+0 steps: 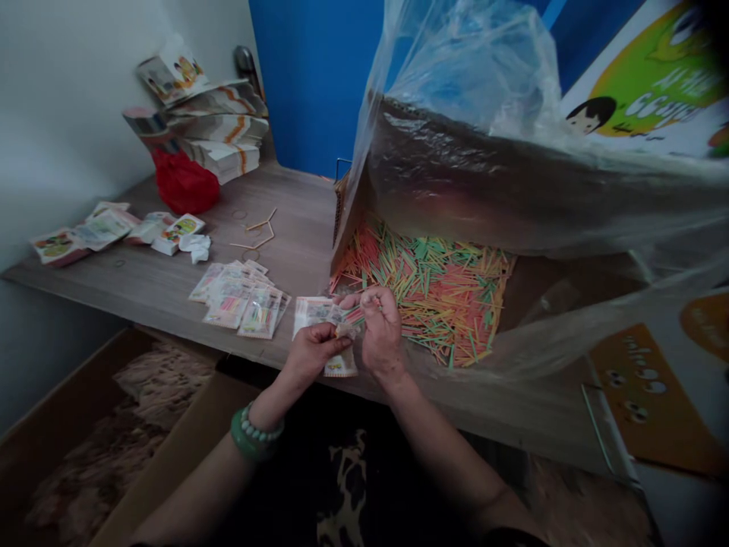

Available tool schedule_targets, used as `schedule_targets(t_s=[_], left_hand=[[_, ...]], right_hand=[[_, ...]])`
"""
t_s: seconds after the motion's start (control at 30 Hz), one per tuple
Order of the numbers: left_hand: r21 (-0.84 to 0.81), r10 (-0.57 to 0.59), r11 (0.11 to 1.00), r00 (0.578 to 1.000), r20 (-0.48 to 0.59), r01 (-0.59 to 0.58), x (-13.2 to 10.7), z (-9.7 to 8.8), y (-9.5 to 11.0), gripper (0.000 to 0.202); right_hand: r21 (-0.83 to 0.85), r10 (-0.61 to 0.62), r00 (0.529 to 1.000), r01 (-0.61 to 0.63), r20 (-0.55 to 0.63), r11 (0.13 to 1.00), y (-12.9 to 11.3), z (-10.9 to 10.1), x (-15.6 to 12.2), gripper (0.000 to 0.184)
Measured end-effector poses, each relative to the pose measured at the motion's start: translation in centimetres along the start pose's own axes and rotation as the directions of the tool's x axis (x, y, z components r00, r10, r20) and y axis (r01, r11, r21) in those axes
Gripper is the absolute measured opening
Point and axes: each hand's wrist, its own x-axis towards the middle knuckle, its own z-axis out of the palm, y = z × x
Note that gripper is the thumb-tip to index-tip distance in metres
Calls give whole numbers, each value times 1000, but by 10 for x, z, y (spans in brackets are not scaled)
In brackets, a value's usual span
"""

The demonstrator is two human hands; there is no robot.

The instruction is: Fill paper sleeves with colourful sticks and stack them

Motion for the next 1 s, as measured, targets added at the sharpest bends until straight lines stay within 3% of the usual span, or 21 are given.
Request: schedule_targets(t_s=[0.13,0.27,0.4,0.47,0.53,0.63,0.77,0.83,1.0], left_hand=[[-83,-32,996,999,-6,32,0,-4,-1,32],[-67,-32,997,999,15,33,0,-5,-4,30],[58,126,990,989,79,-131,3,-3,-2,28],[97,246,962,965,95,-255,5,-5,1,28],[62,292,953,952,92,-298,7,-9,3,29],[-36,247,969,964,96,-244,7,-17,2,32],[-75,243,969,961,129,-235,7,-20,-2,32],[-55,257,966,958,125,-252,6,-18,-3,31],[18,278,960,958,73,-280,-3,-16,-1,33]], right_hand=[[-51,42,999,-40,29,998,10,-7,-10,15],[-140,166,983,-155,73,978,12,-19,-15,18],[-279,290,938,-231,191,932,11,-26,-11,22],[-365,295,914,-184,277,912,8,-31,-8,23],[-404,274,900,-124,339,906,5,-36,-7,25],[-407,255,916,-115,309,906,5,-46,-9,40],[-599,268,942,-97,202,795,12,-52,-15,16],[-664,230,958,-60,172,745,15,-50,-17,23],[-680,169,951,56,259,731,15,-40,-21,23]])
